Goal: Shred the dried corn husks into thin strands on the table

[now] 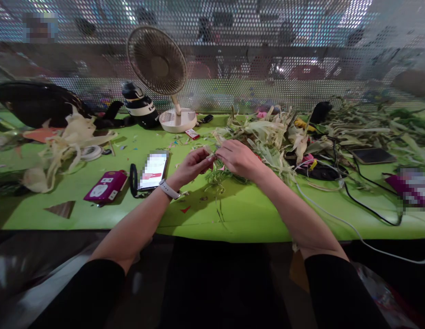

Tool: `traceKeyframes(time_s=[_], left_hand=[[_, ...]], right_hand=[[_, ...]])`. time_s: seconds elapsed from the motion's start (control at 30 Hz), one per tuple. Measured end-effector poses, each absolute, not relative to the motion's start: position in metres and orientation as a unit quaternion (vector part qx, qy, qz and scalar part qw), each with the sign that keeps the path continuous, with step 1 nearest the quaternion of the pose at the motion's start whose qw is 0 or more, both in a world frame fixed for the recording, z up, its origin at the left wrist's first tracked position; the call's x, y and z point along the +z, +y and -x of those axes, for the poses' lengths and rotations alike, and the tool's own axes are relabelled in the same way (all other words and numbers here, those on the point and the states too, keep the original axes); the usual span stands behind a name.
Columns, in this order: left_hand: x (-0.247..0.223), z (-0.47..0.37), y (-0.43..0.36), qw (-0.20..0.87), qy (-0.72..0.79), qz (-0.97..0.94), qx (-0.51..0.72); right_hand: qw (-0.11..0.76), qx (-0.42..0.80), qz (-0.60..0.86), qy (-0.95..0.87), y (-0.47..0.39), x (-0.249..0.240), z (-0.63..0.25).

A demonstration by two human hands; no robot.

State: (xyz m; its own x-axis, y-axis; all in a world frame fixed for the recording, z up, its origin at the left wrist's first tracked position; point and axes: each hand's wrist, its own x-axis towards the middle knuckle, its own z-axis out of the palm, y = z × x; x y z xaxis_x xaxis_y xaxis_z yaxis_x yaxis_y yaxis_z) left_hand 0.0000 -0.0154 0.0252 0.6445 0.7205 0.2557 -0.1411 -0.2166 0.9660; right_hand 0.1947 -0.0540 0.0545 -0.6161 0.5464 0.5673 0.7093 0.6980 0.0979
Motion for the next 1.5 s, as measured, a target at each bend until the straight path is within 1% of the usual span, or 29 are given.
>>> traceKeyframes(time_s=[0.23, 0.37, 0.57, 0.63, 0.93, 1.13, 1.5], left_hand=[[0.0229, -0.0016, -0.0176, 0.597, 0.212, -0.674, 0.380], [0.0198, -0.0034, -0.0185, 0.636, 0.225, -0.630, 0.385], [0.0197, 0.0013, -0.0137, 0.711, 0.256, -0.553, 0.350], [0.0198, 0.0027, -0.0116, 0.720, 0.260, -0.542, 0.347], [0.0182, 0.0022, -0.0103, 0.651, 0.232, -0.634, 0.346], [0.0224, 0.0028, -0.0117, 0.602, 0.246, -0.674, 0.350], [0.0216, 0.0025, -0.0123, 0.586, 0.230, -0.691, 0.355]], right_hand=[[0.248, -0.147, 0.357, -0.889, -0.0533, 0.0516, -0.1945], [0.234, -0.159, 0.360, -0.889, -0.0542, 0.0520, -0.1940], [0.235, -0.165, 0.347, -0.893, -0.0559, 0.0546, -0.1939], [0.234, -0.163, 0.344, -0.894, -0.0560, 0.0550, -0.1945], [0.248, -0.160, 0.340, -0.893, -0.0536, 0.0535, -0.1979], [0.256, -0.162, 0.331, -0.894, -0.0513, 0.0528, -0.1987], [0.254, -0.154, 0.331, -0.896, -0.0519, 0.0527, -0.1985]])
